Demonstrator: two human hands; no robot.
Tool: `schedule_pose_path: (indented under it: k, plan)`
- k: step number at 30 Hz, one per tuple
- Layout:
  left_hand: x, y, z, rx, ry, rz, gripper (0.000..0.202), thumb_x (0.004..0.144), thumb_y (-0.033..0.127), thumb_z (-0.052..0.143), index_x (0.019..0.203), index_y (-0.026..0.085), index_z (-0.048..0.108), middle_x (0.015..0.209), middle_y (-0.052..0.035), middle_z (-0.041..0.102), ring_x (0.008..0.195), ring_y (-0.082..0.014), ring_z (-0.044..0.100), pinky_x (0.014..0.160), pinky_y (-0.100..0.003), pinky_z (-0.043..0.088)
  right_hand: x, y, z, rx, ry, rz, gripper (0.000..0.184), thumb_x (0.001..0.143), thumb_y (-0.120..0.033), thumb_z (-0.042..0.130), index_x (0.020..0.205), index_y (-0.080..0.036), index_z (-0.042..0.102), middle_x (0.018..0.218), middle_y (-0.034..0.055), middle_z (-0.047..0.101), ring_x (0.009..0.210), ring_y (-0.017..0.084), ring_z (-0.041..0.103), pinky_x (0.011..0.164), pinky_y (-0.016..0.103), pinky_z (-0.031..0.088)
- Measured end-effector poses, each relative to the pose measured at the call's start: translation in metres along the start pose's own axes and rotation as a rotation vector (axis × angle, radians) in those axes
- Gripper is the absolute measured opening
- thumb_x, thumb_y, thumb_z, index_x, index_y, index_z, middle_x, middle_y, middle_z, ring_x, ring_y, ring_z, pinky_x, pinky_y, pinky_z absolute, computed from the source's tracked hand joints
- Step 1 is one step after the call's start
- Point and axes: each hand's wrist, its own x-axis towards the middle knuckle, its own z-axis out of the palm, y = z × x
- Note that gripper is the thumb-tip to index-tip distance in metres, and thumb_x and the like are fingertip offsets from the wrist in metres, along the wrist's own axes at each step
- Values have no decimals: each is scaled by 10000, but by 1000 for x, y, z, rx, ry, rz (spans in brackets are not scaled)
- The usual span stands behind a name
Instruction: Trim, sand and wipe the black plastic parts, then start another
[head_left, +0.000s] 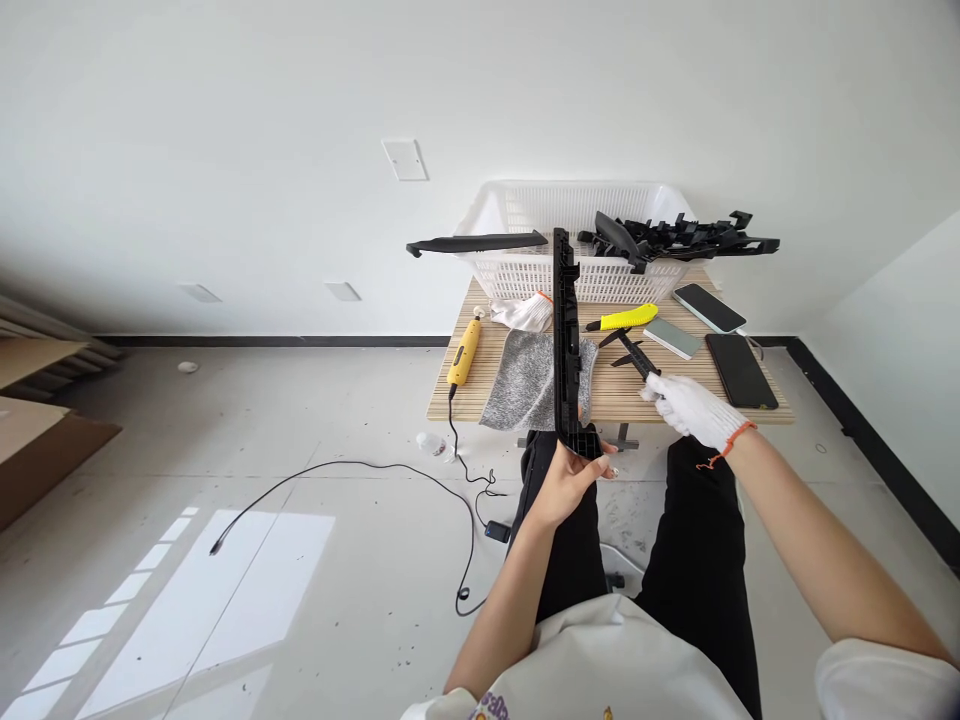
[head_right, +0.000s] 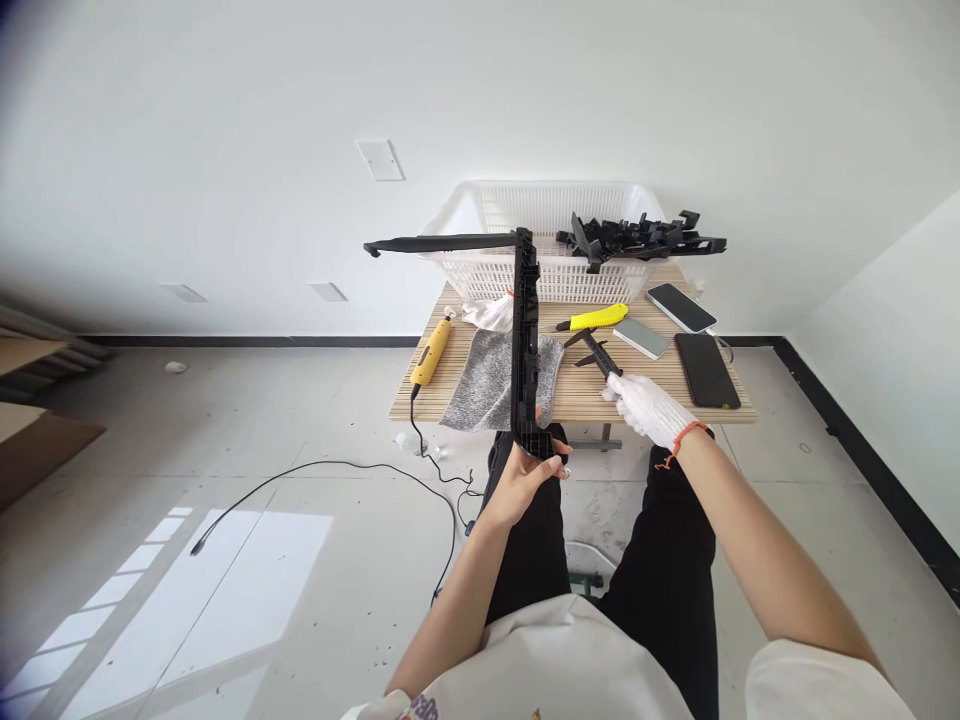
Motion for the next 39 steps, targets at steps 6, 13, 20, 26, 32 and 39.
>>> schedule_pose_path:
  k: [6,13,20,26,32,39]
  plan:
    - [2,0,1,29,45,-8,533,798,514,888,1041,188,544,1042,-56,742,706,-112,681,771,-334,599,2,-11,7,-194,111,-120,328,1010,-451,518,816,-192,573,592,-19,470,478,100,381,485,238,271]
    - [1,0,0,45,44,-19,538,791,536,887,1041,186,565,1035,-52,743,699,-106,684,758,-311,597,-5,-9,0,-491,233,-254,401,1022,-496,420,877,-200,650,734,76,660,640,206,559,604,306,373]
    - [1,0,1,31,44,-22,551,780,542,896,1042,190,562,1026,-40,738,698,-97,678,767,-309,598,-3,-13,0,-670,332,-210,416,1032,-484,396,980,-182,678,987,152,745,815,248,652,684,315,394]
    - [2,-1,1,35,46,-23,538,787,539,889,1044,186,573,1037,-51,737,710,-109,680,775,-321,596,-8,-19,-1,-718,238,-208,464,1038,-512,384,1067,-175,701,1076,175,764,905,282,690,725,336,424]
    - [2,-2,-1,-7,15,-22,764,807,482,890,1415,220,509,1013,-29,732,724,-115,689,808,-335,601,-20,-37,-2,-943,478,-361,699,987,-749,373,1179,-195,753,1055,197,777,951,343,720,674,347,424]
    - [3,-2,-2,-40,15,-26,719,783,443,916,1331,201,519,979,-17,728,728,-111,691,790,-313,603,-7,-91,0,-1160,727,-636,751,945,-766,404,1009,-139,812,829,194,765,837,366,733,645,369,428]
